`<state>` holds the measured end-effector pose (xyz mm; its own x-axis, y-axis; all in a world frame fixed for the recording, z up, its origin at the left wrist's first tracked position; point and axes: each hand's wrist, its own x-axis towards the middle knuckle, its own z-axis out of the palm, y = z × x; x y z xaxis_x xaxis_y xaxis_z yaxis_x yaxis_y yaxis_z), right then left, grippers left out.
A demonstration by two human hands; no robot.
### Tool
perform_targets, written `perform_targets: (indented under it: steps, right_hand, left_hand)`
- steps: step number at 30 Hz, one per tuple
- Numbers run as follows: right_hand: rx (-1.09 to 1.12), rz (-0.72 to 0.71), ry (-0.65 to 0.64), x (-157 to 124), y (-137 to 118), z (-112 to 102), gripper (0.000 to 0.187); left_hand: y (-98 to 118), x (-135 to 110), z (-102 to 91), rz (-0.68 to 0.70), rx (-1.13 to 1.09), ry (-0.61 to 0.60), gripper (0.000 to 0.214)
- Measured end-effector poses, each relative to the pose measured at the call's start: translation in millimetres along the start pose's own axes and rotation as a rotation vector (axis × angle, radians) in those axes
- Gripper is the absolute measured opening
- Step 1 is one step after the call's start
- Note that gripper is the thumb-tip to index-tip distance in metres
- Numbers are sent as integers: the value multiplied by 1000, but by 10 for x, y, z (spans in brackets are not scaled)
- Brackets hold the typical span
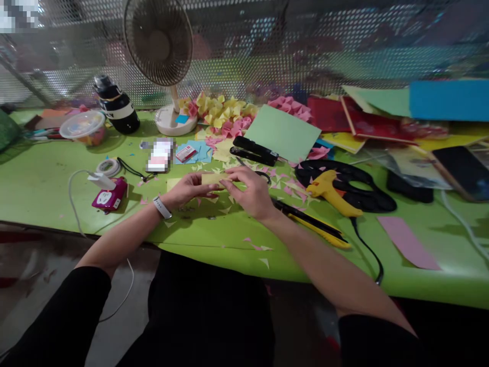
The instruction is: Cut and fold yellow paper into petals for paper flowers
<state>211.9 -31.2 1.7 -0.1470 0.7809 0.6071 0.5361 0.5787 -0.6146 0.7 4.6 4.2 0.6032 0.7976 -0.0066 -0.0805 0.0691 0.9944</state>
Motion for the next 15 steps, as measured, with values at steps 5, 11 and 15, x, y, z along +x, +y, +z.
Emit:
perform_targets:
  steps: [5,11,15]
  right_hand:
    - [56,2,16,-19,-38,17,15]
    - [129,66,0,-36,-21,50,16]
    - [145,70,10,-38,-20,60,15]
  left_hand:
    - [11,-3,7,-112,-148,-44,29]
    - [-22,32,-8,-97,-221,-62,36]
    - [-63,44,-20,-81,-210,-66,36]
